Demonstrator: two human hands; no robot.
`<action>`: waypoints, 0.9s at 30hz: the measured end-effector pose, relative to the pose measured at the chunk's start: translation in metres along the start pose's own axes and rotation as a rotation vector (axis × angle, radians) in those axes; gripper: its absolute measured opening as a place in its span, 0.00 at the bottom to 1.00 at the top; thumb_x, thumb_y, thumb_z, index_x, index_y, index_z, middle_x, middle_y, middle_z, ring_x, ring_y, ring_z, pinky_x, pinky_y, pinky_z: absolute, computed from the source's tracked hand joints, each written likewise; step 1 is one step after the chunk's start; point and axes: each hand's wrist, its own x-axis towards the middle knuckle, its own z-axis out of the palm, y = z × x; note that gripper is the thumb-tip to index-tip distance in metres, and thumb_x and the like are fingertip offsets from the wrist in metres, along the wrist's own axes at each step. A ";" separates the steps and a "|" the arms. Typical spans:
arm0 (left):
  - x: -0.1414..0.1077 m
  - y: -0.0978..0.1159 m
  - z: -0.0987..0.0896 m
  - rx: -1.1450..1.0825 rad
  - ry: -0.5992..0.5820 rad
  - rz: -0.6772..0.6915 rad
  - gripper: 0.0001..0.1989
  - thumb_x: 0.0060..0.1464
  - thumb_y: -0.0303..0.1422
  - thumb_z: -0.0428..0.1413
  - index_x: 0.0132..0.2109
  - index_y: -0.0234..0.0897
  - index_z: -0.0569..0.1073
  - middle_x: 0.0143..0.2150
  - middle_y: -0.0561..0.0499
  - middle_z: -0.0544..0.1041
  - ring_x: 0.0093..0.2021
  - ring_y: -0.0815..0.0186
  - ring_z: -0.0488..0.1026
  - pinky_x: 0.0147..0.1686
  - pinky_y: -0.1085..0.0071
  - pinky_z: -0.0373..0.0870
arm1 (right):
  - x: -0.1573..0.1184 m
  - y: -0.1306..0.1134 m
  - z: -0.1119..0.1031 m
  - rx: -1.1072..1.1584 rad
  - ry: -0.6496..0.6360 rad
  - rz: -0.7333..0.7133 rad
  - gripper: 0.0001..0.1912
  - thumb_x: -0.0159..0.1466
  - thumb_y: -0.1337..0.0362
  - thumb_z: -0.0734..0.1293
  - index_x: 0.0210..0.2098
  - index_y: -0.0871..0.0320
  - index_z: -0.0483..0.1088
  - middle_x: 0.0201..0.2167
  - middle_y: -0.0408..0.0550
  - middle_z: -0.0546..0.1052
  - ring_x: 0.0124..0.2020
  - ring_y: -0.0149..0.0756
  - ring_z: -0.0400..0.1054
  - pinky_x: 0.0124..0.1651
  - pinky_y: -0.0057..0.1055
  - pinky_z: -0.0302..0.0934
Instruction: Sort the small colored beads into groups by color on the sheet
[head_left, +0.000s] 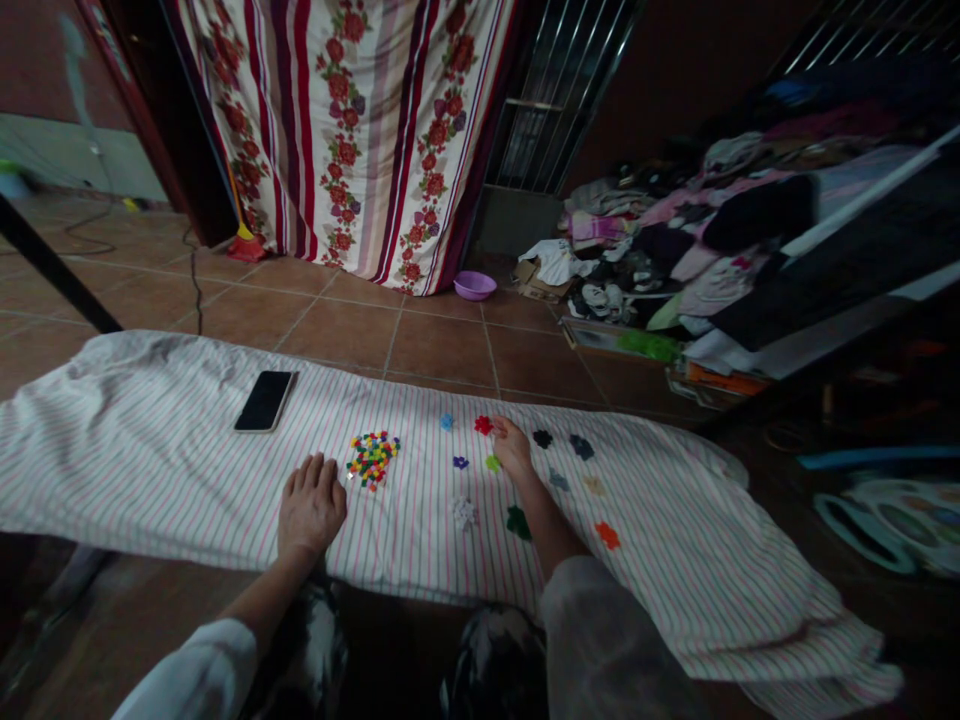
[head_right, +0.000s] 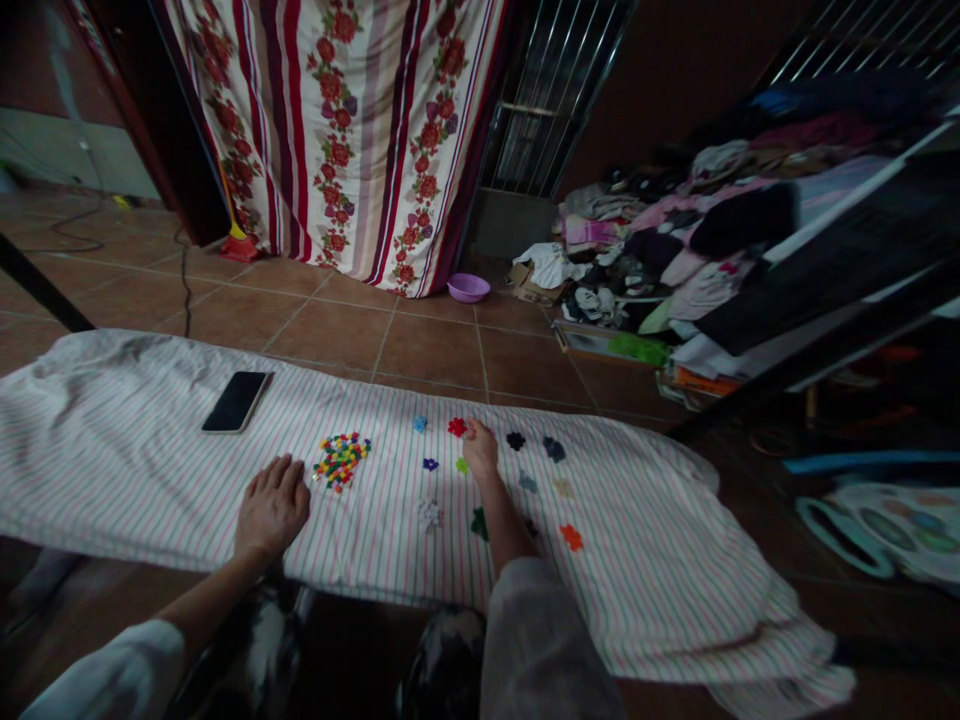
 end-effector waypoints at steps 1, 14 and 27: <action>0.000 0.000 0.000 0.002 0.004 0.001 0.20 0.60 0.32 0.46 0.54 0.29 0.73 0.57 0.35 0.74 0.60 0.49 0.68 0.59 0.52 0.63 | -0.001 -0.001 0.000 -0.016 0.014 0.026 0.22 0.57 0.72 0.58 0.47 0.60 0.76 0.44 0.55 0.81 0.48 0.42 0.76 0.55 0.38 0.66; 0.000 0.000 0.001 -0.003 -0.019 -0.019 0.20 0.61 0.32 0.46 0.54 0.30 0.73 0.59 0.35 0.73 0.61 0.49 0.67 0.60 0.53 0.62 | -0.019 -0.037 0.000 -0.097 0.115 -0.187 0.20 0.59 0.71 0.58 0.45 0.60 0.75 0.41 0.53 0.79 0.45 0.41 0.72 0.54 0.38 0.64; 0.000 0.002 -0.001 -0.036 -0.036 -0.050 0.20 0.60 0.32 0.46 0.55 0.33 0.72 0.59 0.37 0.73 0.62 0.50 0.66 0.61 0.53 0.60 | -0.076 -0.117 0.084 -0.037 -0.312 -0.465 0.15 0.64 0.72 0.60 0.40 0.53 0.77 0.39 0.47 0.78 0.43 0.35 0.71 0.51 0.31 0.64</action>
